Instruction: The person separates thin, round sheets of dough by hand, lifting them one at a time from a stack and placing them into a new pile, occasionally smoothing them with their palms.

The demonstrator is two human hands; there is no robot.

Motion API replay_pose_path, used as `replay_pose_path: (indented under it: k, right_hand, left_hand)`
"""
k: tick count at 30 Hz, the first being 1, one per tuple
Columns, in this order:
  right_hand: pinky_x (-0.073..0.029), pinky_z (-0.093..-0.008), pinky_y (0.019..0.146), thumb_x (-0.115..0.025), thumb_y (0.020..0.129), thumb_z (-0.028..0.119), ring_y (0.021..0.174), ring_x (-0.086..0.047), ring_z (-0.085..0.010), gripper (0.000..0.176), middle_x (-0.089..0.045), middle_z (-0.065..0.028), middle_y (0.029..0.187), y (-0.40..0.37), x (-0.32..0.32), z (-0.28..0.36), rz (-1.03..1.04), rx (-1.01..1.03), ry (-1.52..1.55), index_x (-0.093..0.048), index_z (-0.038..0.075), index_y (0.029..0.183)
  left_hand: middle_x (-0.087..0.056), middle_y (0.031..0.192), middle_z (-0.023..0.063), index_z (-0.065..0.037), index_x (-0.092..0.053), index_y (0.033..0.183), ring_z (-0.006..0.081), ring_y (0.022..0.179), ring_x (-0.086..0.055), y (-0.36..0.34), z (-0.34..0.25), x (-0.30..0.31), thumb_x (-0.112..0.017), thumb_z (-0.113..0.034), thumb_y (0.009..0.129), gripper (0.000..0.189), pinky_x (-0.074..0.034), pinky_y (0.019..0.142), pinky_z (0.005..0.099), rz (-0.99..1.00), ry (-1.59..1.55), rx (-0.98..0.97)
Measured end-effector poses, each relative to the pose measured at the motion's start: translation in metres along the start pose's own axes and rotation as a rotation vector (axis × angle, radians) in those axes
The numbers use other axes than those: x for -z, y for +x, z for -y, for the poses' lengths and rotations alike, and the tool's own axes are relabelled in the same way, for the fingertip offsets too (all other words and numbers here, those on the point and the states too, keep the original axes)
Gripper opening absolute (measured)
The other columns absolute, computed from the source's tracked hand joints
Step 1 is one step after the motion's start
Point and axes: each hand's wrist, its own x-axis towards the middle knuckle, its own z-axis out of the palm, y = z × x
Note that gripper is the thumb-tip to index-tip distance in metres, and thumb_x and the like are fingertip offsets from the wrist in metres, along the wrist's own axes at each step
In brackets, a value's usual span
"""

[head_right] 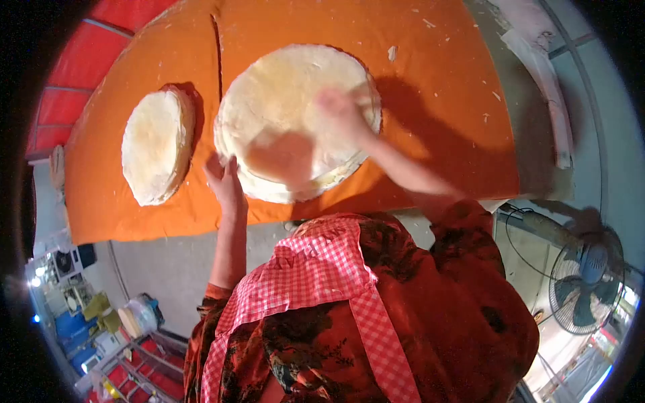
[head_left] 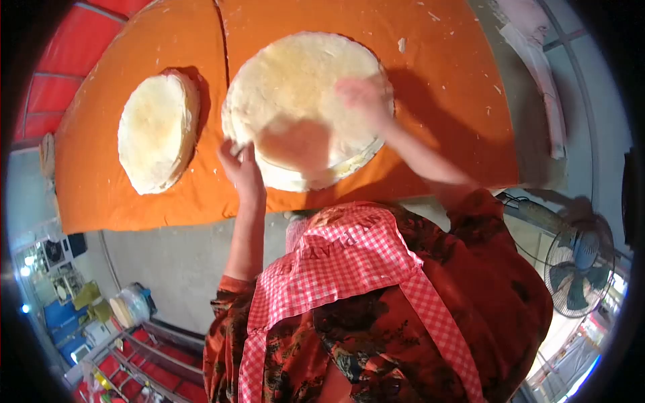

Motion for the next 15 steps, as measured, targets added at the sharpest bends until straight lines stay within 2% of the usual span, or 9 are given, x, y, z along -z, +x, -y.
replay_pose_path:
  k: [1, 2, 3, 4, 8, 11, 12, 15]
  right_hand:
    - [-0.045, -0.0363, 0.094, -0.066, 0.082, 0.020, 0.114, -0.055, -0.0217, 0.039, -0.059, -0.0098, 0.118, -0.030, -0.023, -0.005, 0.121, 0.136, -0.332, -0.057, 0.003, 0.115]
    - [-0.038, -0.0424, 0.102, -0.070, 0.078, 0.025, 0.121, -0.049, -0.0269, 0.049, -0.053, -0.0131, 0.126, -0.045, -0.032, 0.015, 0.272, 0.373, -0.647, -0.055, 0.003, 0.119]
    - [-0.030, -0.0477, 0.108, -0.070, 0.077, 0.030, 0.130, -0.039, -0.0300, 0.056, -0.044, -0.0157, 0.136, -0.053, -0.041, 0.025, 0.388, 0.492, -0.823, -0.053, 0.003, 0.123]
    - [-0.027, -0.0488, 0.109, -0.070, 0.077, 0.033, 0.133, -0.034, -0.0297, 0.059, -0.040, -0.0154, 0.139, -0.062, -0.049, 0.020, 0.432, 0.468, -0.851, -0.051, 0.003, 0.125]
    - [-0.022, -0.0502, 0.110, -0.067, 0.079, 0.037, 0.138, -0.025, -0.0291, 0.066, -0.033, -0.0148, 0.146, -0.071, -0.068, 0.012, 0.525, 0.432, -0.925, -0.046, 0.001, 0.130]
    - [-0.020, -0.0497, 0.111, -0.065, 0.080, 0.036, 0.139, -0.024, -0.0294, 0.066, -0.031, -0.0160, 0.146, -0.071, -0.075, 0.008, 0.521, 0.379, -0.970, -0.044, 0.000, 0.131]
    - [-0.021, -0.0502, 0.110, -0.062, 0.082, 0.032, 0.138, -0.026, -0.0295, 0.063, -0.032, -0.0175, 0.146, -0.071, -0.077, 0.002, 0.488, 0.395, -1.019, -0.044, 0.000, 0.132]
    - [-0.024, -0.0468, 0.109, -0.059, 0.083, 0.028, 0.131, -0.036, -0.0324, 0.052, -0.046, -0.0225, 0.134, -0.065, -0.079, -0.011, 0.376, 0.522, -1.062, -0.051, -0.003, 0.124]
  left_hand:
    - [-0.049, 0.114, 0.0140, -0.002, -0.038, 0.121, 0.0220, 0.097, -0.055, -0.023, 0.001, 0.001, -0.058, -0.003, 0.086, 0.040, -0.051, 0.081, 0.0351, -0.054, -0.236, 0.317]
    - [-0.050, 0.113, 0.0172, -0.001, -0.034, 0.122, 0.0249, 0.093, -0.058, -0.038, 0.006, 0.004, -0.056, -0.002, 0.086, 0.042, -0.053, 0.079, 0.0378, -0.023, -0.318, 0.483]
    - [-0.050, 0.110, 0.0192, 0.000, -0.033, 0.120, 0.0285, 0.091, -0.060, -0.052, 0.001, 0.002, -0.056, -0.002, 0.086, 0.041, -0.055, 0.078, 0.0402, -0.026, -0.355, 0.528]
    - [-0.051, 0.108, 0.0190, 0.001, -0.032, 0.120, 0.0294, 0.090, -0.061, -0.061, -0.007, -0.002, -0.056, -0.002, 0.086, 0.042, -0.055, 0.077, 0.0406, -0.026, -0.377, 0.579]
    - [-0.056, 0.101, 0.0162, 0.002, -0.038, 0.116, 0.0284, 0.081, -0.063, -0.066, -0.017, -0.014, -0.057, -0.003, 0.085, 0.036, -0.056, 0.070, 0.0380, -0.019, -0.440, 0.665]
    - [-0.059, 0.095, 0.0125, 0.001, -0.047, 0.109, 0.0242, 0.073, -0.062, -0.063, -0.013, -0.014, -0.057, -0.005, 0.085, 0.027, -0.054, 0.064, 0.0325, 0.082, -0.502, 0.732]
    - [-0.059, 0.094, 0.0114, 0.000, -0.049, 0.108, 0.0229, 0.070, -0.061, -0.062, -0.011, -0.014, -0.057, -0.006, 0.085, 0.025, -0.053, 0.063, 0.0314, 0.115, -0.524, 0.731]
    - [-0.060, 0.095, 0.0094, 0.000, -0.052, 0.108, 0.0197, 0.067, -0.059, -0.058, -0.013, -0.015, -0.057, -0.009, 0.086, 0.024, -0.051, 0.061, 0.0288, 0.206, -0.576, 0.697]
